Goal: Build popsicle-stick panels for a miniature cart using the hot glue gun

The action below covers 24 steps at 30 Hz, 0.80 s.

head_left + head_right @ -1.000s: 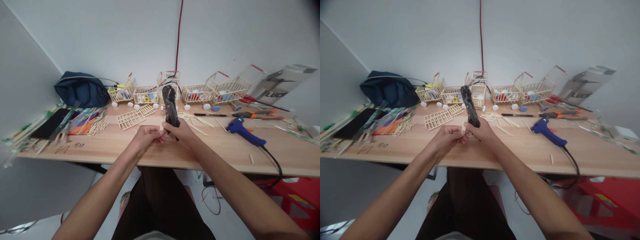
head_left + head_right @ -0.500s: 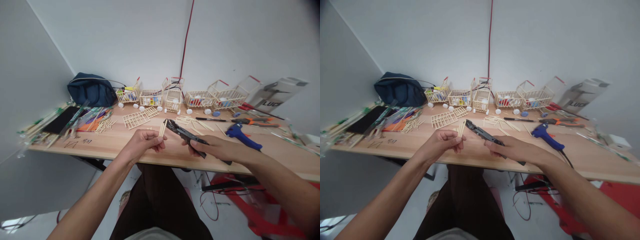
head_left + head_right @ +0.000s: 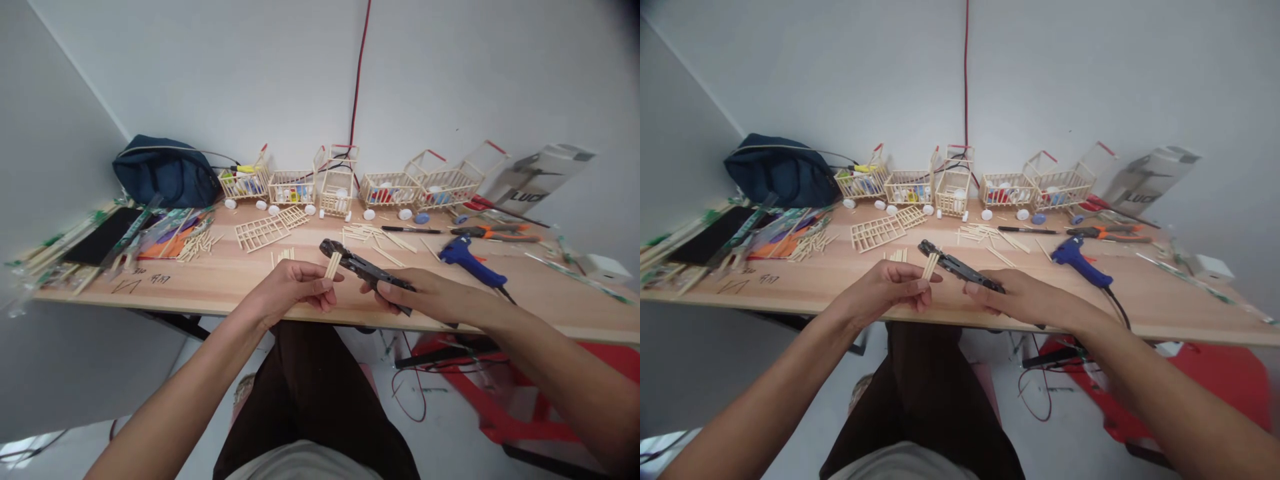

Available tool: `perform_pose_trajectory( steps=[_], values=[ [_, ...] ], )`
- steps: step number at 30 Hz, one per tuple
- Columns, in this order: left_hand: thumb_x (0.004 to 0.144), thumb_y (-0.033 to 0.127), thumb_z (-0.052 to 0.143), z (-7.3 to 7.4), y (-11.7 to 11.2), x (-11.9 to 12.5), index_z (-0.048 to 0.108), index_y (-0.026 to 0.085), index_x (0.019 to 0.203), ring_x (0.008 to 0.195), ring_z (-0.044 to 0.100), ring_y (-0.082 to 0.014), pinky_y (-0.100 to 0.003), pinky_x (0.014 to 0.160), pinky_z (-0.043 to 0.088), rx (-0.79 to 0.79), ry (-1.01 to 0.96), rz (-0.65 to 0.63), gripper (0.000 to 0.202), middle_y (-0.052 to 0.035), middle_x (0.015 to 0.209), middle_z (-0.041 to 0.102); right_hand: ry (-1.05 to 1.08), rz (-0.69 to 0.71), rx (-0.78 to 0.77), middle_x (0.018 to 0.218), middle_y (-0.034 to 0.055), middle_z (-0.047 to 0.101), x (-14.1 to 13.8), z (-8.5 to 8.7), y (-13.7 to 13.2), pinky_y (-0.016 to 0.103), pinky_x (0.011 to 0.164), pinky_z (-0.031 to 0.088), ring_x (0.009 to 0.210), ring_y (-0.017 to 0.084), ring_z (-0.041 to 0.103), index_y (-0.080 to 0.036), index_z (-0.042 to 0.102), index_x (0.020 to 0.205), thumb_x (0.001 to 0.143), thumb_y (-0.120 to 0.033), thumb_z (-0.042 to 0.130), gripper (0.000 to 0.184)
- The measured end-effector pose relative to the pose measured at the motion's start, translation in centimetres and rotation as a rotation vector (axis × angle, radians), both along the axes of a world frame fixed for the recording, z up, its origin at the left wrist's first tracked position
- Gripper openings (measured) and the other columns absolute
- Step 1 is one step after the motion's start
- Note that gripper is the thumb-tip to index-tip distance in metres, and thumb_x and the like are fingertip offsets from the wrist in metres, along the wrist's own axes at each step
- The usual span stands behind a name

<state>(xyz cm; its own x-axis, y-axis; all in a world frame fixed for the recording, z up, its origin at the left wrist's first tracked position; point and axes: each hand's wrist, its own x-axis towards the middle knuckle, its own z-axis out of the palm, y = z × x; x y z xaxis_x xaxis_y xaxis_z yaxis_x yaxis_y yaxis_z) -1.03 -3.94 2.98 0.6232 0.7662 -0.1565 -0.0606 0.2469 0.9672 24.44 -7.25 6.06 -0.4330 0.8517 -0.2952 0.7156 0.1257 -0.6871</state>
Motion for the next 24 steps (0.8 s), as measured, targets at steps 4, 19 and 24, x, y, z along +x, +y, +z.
perform_pose_trajectory(
  steps=[4,19,24],
  values=[
    [0.066,0.038,0.085,0.23,-0.08,0.1,0.075,0.009,0.087,0.057,0.064,-0.0116,-0.021,0.058,0.05,-0.046,-0.004,-0.001,0.037,-0.0063,0.068,0.07,-0.003,-0.024,0.058,0.069,0.0029,0.055,-0.4,0.19,-0.39,0.029,0.06,0.038,0.066,0.017,0.05,-0.018,0.065,0.095,0.086,-0.073,0.036,0.063],
    [0.06,0.04,0.087,-0.23,-0.61,0.76,0.073,0.006,0.089,0.052,0.064,-0.0123,-0.021,0.054,0.052,-0.054,0.043,0.062,0.047,-0.0059,0.064,0.069,-0.078,-0.046,0.1,0.062,0.0007,0.052,-0.5,-0.08,-0.67,0.028,0.056,0.032,0.057,0.014,0.046,-0.02,0.052,0.07,0.086,-0.066,0.042,0.05],
    [0.065,0.033,0.082,-0.24,-0.88,1.0,0.072,0.006,0.086,0.052,0.065,-0.0128,-0.021,0.053,0.053,-0.035,0.064,0.07,0.036,-0.006,0.064,0.069,-0.187,-0.061,0.148,0.059,-0.0008,0.046,-0.46,0.38,-0.97,0.028,0.053,0.029,0.056,0.014,0.041,-0.021,0.047,0.065,0.084,-0.07,0.041,0.053]
  ],
)
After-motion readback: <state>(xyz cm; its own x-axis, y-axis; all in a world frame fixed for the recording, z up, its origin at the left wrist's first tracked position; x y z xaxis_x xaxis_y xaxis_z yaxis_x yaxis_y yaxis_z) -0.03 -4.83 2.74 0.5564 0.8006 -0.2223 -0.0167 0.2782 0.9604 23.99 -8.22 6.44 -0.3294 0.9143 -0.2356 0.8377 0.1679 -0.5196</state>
